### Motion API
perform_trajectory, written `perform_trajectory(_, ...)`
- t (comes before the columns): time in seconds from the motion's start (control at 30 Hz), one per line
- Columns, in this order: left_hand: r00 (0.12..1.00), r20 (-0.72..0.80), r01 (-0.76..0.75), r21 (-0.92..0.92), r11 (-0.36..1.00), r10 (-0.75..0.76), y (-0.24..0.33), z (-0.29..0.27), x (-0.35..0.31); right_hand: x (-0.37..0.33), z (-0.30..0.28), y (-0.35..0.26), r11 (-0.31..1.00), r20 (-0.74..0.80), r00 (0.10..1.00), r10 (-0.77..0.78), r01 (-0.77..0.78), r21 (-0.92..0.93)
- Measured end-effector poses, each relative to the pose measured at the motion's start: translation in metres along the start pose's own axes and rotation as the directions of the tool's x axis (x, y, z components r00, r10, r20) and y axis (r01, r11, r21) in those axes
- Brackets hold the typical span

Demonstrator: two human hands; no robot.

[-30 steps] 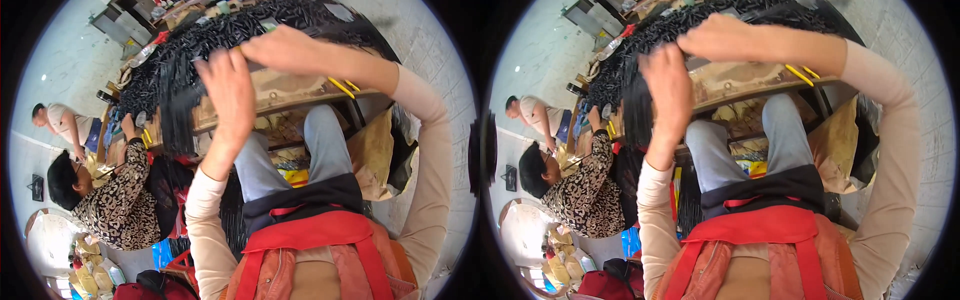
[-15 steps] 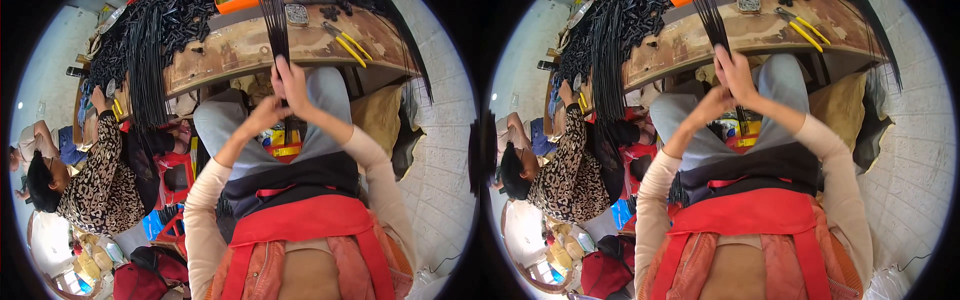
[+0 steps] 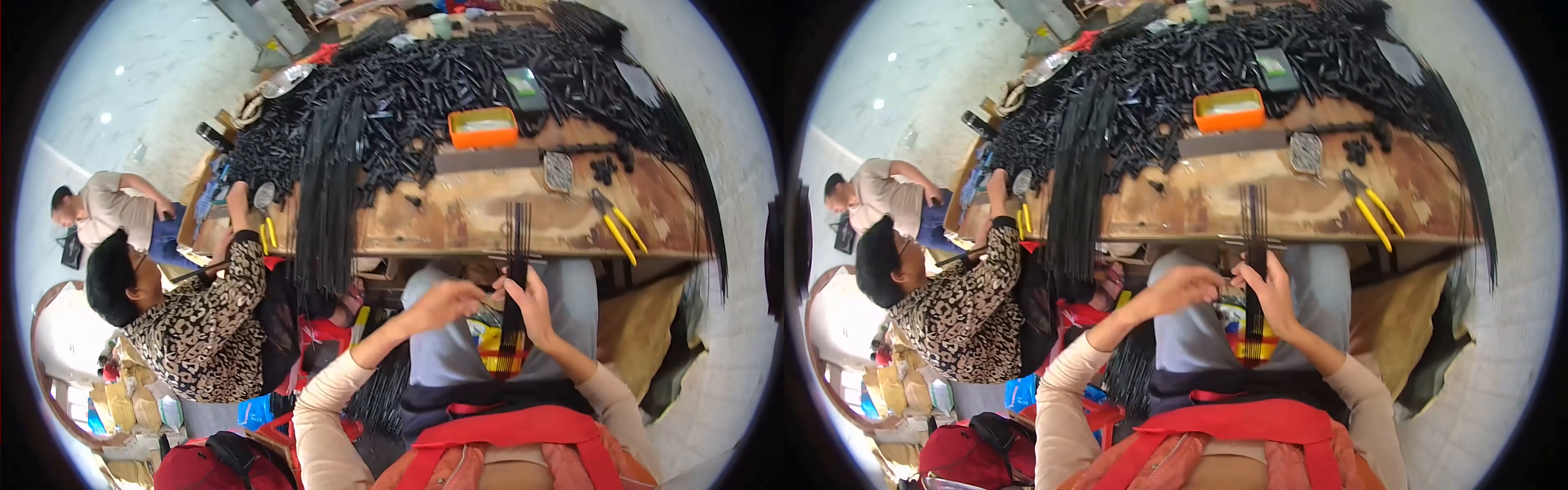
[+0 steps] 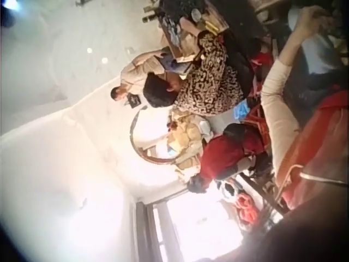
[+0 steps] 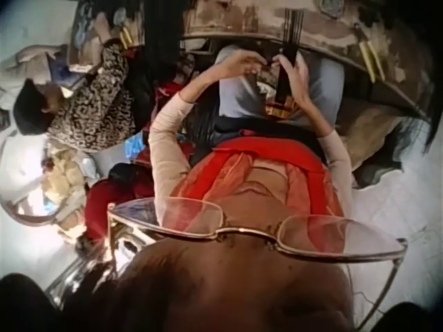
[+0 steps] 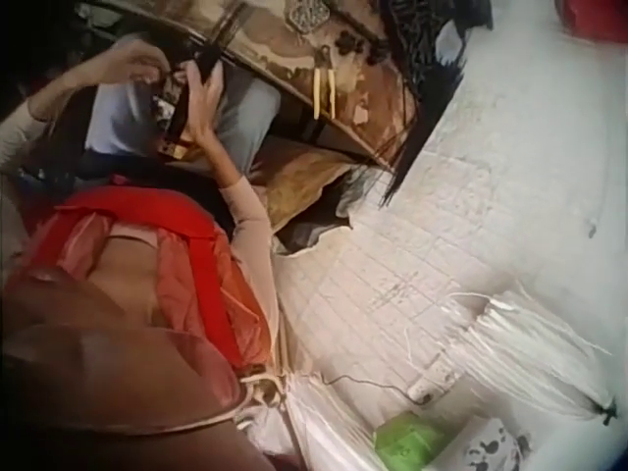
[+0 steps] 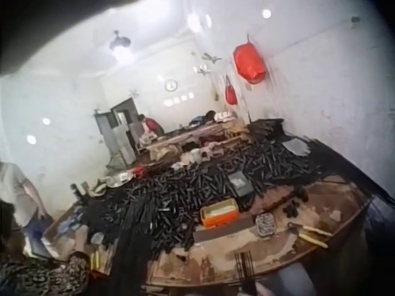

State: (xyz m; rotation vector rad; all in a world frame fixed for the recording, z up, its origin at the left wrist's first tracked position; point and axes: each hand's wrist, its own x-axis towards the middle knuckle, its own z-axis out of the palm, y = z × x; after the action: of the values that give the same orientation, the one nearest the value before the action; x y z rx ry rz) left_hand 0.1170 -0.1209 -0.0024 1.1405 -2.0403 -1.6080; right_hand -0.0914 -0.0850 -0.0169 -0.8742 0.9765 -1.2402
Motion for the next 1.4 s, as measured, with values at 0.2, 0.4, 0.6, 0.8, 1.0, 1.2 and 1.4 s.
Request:
perform_trajectory(0.2,0.701,-0.659,0.284,0.609,0.741,0.272,0.030,-0.155,0.075,0.021,-0.005,0.017,0.999,0.061,0.998,0.023,-0.022,-0.029)
perform_trajectory(0.4,0.707,-0.402,0.369,0.912,0.181,0.582,-0.016,-0.288,0.138,0.034,-0.008,0.023,0.991,0.059,0.992,0.108,-0.112,0.075)
perform_trajectory(0.6,0.685,-0.219,0.125,0.975,0.184,0.695,-0.003,-0.316,0.141,0.039,-0.007,0.025,0.987,0.056,0.986,0.157,-0.159,0.034)
perform_trajectory(0.8,0.764,-0.407,0.058,0.817,0.574,0.501,0.015,-0.196,0.086,0.039,-0.019,0.033,0.997,0.052,0.997,0.060,-0.062,0.036)
perform_trajectory(1.0,0.696,-0.584,0.160,0.694,0.702,0.418,-0.013,-0.115,0.059,0.026,-0.016,0.026,1.000,0.056,0.998,0.014,-0.015,0.016)
perform_trajectory(1.2,0.789,-0.615,-0.069,-0.090,0.994,-0.001,0.026,-0.080,0.070,0.005,-0.012,0.036,0.999,0.152,0.987,-0.053,0.051,0.016)
perform_trajectory(1.4,0.946,-0.318,-0.190,-0.401,0.896,0.058,0.109,-0.003,0.059,-0.013,-0.016,0.049,0.929,0.332,0.943,0.033,-0.152,0.339)
